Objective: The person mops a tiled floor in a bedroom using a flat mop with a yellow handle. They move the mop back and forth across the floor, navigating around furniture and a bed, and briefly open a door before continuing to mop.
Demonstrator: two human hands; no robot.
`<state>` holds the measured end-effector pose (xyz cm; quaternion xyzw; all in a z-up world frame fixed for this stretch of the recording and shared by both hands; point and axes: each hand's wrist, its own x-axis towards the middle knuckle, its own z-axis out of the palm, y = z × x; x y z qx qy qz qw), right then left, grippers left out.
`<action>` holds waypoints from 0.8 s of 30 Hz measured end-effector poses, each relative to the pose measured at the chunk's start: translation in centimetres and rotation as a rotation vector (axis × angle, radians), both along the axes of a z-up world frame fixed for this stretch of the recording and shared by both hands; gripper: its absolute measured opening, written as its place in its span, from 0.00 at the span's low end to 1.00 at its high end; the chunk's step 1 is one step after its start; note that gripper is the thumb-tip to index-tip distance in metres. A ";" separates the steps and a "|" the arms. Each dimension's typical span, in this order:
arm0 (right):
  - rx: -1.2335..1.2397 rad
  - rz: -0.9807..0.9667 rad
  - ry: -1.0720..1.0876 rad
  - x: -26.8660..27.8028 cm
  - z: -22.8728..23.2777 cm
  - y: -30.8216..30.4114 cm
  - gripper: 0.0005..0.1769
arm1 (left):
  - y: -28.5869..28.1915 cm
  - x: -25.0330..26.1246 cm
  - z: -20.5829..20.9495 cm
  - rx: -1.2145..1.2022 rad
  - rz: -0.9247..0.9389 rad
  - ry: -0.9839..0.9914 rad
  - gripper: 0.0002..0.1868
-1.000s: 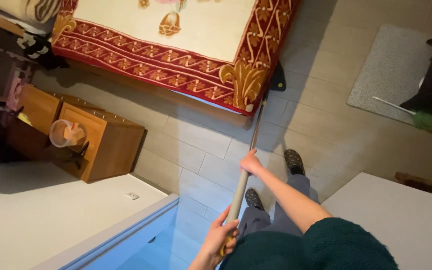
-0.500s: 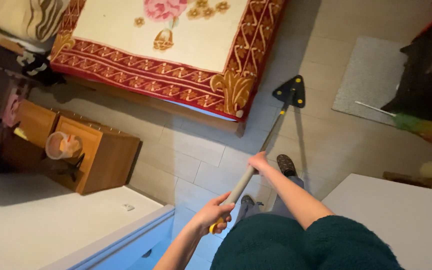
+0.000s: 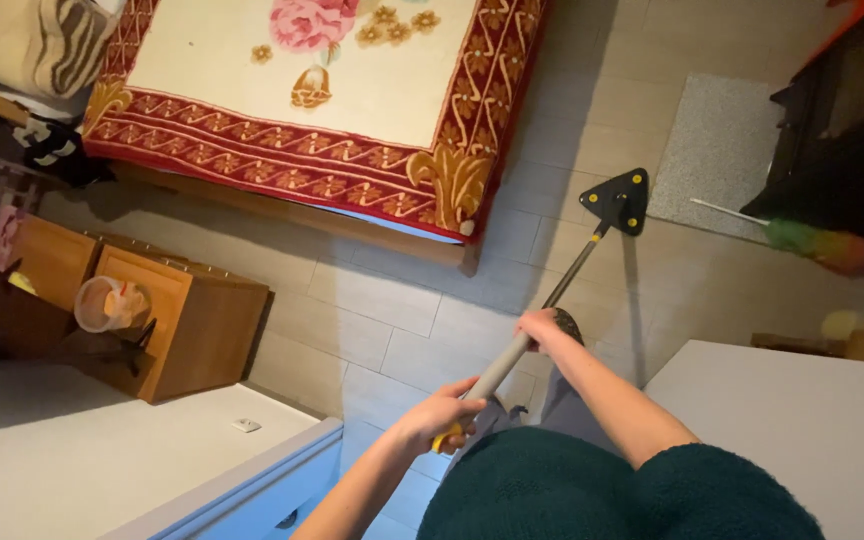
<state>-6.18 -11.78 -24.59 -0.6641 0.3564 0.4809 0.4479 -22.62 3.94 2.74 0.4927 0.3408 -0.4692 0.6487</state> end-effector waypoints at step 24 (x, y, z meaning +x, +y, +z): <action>0.194 0.306 0.041 -15.8 4.9 17.2 0.61 | 8.3 -19.6 2.1 0.153 0.666 0.189 0.39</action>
